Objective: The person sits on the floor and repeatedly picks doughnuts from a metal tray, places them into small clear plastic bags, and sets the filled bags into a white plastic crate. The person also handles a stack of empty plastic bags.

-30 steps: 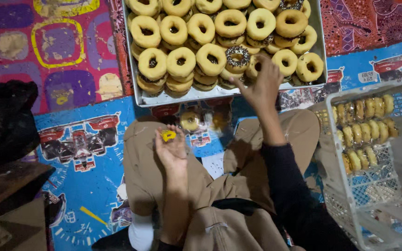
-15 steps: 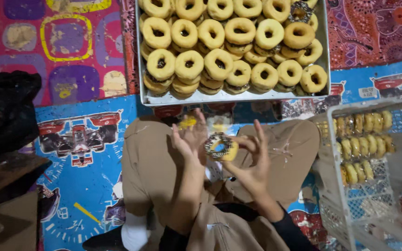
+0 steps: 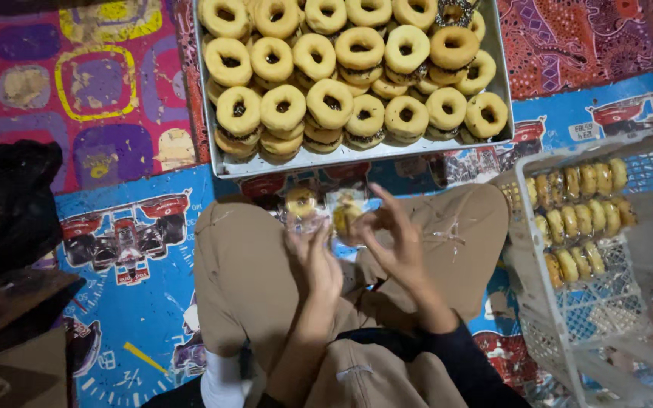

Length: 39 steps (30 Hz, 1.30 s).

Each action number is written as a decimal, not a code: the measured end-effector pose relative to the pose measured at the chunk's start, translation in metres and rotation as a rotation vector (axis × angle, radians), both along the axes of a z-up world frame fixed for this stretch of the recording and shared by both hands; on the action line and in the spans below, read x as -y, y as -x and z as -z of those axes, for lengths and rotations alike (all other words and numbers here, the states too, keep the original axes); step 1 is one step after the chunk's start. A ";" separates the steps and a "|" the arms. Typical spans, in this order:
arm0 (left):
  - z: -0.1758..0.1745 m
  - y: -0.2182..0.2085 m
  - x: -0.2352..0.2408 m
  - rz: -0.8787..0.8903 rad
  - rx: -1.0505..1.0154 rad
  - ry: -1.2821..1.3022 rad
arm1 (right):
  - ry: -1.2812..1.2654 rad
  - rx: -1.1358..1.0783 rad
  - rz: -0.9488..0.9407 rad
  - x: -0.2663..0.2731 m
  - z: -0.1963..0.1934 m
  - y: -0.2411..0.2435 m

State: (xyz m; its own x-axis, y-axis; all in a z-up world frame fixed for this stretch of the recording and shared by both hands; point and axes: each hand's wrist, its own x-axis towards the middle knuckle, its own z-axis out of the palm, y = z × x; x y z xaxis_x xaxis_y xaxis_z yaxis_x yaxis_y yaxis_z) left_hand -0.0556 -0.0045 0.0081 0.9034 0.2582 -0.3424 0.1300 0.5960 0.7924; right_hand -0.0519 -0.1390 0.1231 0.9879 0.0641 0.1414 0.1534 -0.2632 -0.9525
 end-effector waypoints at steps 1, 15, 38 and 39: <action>-0.004 0.003 -0.001 0.013 0.107 -0.302 | -0.086 -0.102 -0.130 0.010 -0.004 -0.004; -0.194 -0.011 -0.042 0.385 1.112 -1.121 | 0.216 0.369 -0.298 0.061 -0.053 0.006; -0.068 -0.025 -0.125 0.068 0.047 -1.047 | -0.318 -0.051 -0.075 -0.088 0.130 -0.035; -0.058 -0.013 -0.135 0.016 0.135 -1.150 | -0.436 -0.174 -0.006 -0.101 0.140 -0.029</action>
